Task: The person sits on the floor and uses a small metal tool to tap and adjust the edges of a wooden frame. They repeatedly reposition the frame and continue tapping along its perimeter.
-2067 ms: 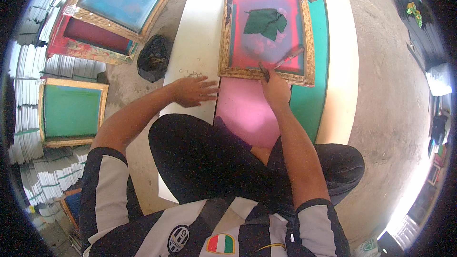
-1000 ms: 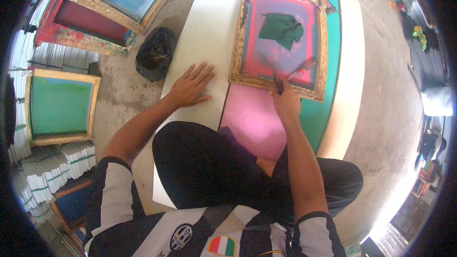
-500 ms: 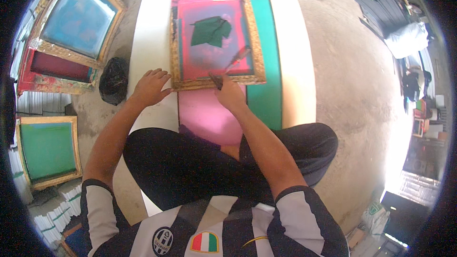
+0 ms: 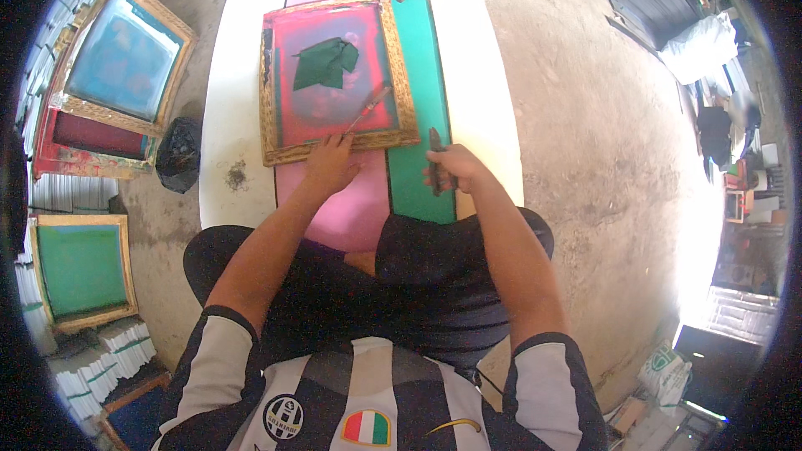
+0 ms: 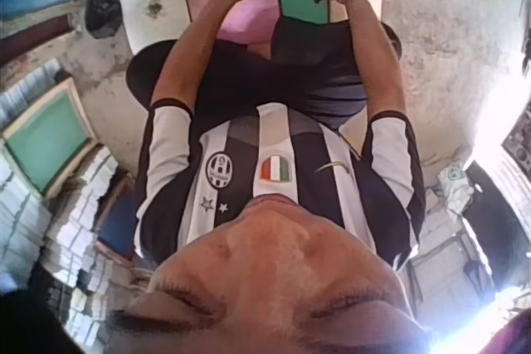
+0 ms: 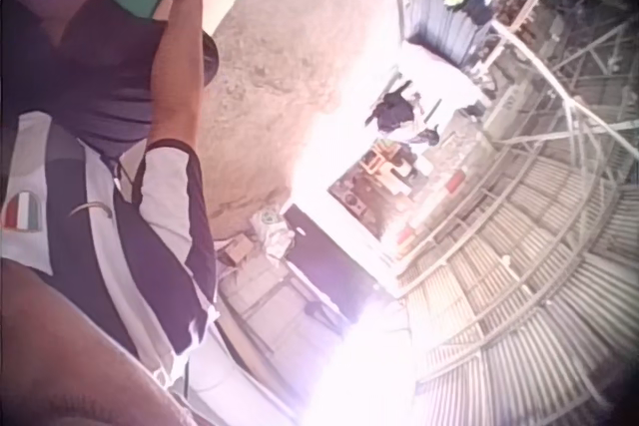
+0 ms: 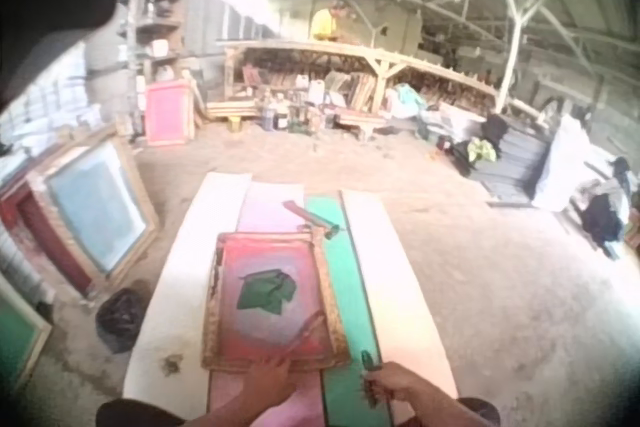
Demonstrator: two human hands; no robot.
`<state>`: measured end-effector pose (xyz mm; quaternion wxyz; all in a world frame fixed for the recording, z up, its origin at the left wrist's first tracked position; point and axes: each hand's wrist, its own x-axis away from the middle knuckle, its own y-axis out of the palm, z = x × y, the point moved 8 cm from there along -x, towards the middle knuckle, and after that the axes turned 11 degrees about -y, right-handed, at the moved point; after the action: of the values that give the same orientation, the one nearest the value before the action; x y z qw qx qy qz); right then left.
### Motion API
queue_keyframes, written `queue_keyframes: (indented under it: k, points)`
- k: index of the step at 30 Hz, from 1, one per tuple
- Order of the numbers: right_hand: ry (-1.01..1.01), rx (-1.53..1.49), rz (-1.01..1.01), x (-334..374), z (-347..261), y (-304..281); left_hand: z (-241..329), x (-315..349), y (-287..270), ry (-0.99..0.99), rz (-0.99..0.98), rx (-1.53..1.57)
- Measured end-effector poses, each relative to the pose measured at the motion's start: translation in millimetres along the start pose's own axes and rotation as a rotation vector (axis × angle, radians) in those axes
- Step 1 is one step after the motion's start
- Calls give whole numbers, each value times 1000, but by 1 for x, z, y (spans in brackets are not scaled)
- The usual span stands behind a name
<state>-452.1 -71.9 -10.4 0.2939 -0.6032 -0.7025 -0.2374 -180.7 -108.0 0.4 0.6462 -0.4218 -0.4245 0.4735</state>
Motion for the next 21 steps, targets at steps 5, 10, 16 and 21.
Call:
queue_keyframes:
  k: [5, 10, 16, 21]
  points:
    - [30, -164, -131, -14, 3, 42, -3, 12, 1, 32, 66, 24]
    - [58, -245, -198, -26, 6, 52, -3, 12, 0, 26, 57, 47]
    - [63, -303, -204, -36, 11, 52, 2, 12, -3, 35, 122, 27]
    - [111, -323, -190, -38, 16, 49, 4, 10, -6, 45, 101, 56]
